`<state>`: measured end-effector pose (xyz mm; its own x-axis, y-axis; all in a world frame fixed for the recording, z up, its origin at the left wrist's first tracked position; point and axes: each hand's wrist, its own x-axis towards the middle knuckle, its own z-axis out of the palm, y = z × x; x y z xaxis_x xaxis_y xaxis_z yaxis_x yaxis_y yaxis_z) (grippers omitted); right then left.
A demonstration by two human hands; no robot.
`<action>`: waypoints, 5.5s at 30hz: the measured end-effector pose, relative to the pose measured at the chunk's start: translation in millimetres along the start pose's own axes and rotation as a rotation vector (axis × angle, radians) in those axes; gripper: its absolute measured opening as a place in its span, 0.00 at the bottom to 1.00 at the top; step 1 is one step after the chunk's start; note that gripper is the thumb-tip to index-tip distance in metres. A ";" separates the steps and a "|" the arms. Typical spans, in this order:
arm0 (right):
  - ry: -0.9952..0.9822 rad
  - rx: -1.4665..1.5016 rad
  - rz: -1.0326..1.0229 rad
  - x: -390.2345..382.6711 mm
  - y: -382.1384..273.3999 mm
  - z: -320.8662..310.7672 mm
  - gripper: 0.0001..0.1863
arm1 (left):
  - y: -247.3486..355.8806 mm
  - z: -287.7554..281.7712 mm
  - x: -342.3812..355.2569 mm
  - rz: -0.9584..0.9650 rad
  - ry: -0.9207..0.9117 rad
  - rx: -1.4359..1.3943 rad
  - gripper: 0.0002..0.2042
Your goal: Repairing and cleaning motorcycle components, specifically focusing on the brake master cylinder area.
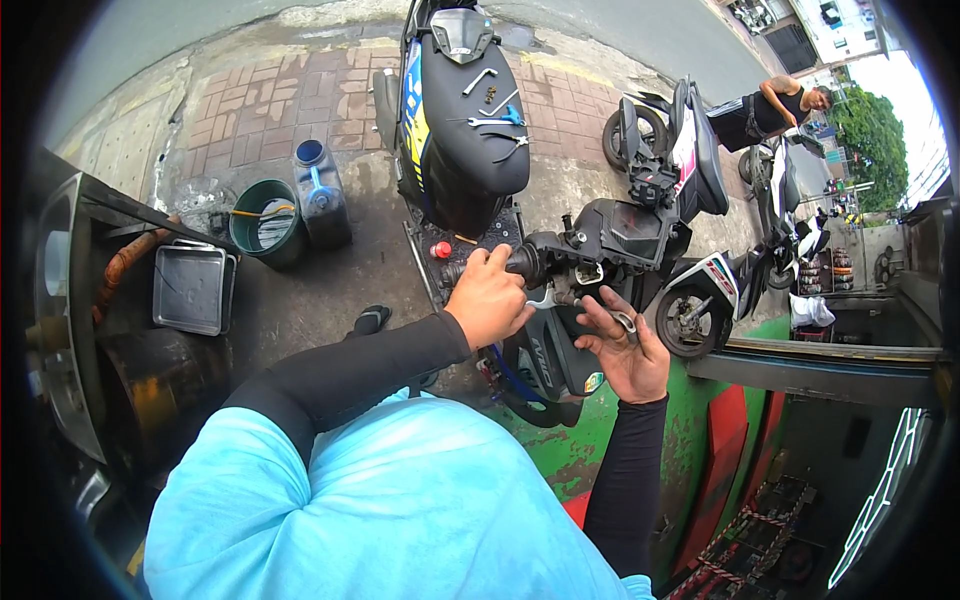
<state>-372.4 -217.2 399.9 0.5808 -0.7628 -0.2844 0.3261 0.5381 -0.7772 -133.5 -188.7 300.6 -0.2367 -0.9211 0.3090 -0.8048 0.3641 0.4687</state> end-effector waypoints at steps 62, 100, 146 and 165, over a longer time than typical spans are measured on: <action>0.049 -0.116 -0.023 0.6 -5.2 0.8 0.27 | -1.1 1.0 0.7 0.016 -0.034 0.044 0.13; 0.572 -0.771 -0.532 25.4 49.1 33.9 0.20 | -5.4 -17.4 -0.7 0.113 -0.139 0.006 0.19; 1.670 -0.558 0.112 -265.5 435.4 -93.7 0.27 | -3.2 -30.3 20.2 -0.044 -0.412 0.286 0.44; 1.769 -0.417 0.163 -242.3 456.1 -73.8 0.29 | -12.2 -35.4 27.7 0.094 -0.437 0.236 0.52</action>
<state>-419.4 186.7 72.9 -0.8891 -0.3062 -0.3402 0.0065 0.7348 -0.6783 -111.0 -213.8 332.7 -0.4789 -0.8759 -0.0579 -0.8584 0.4535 0.2397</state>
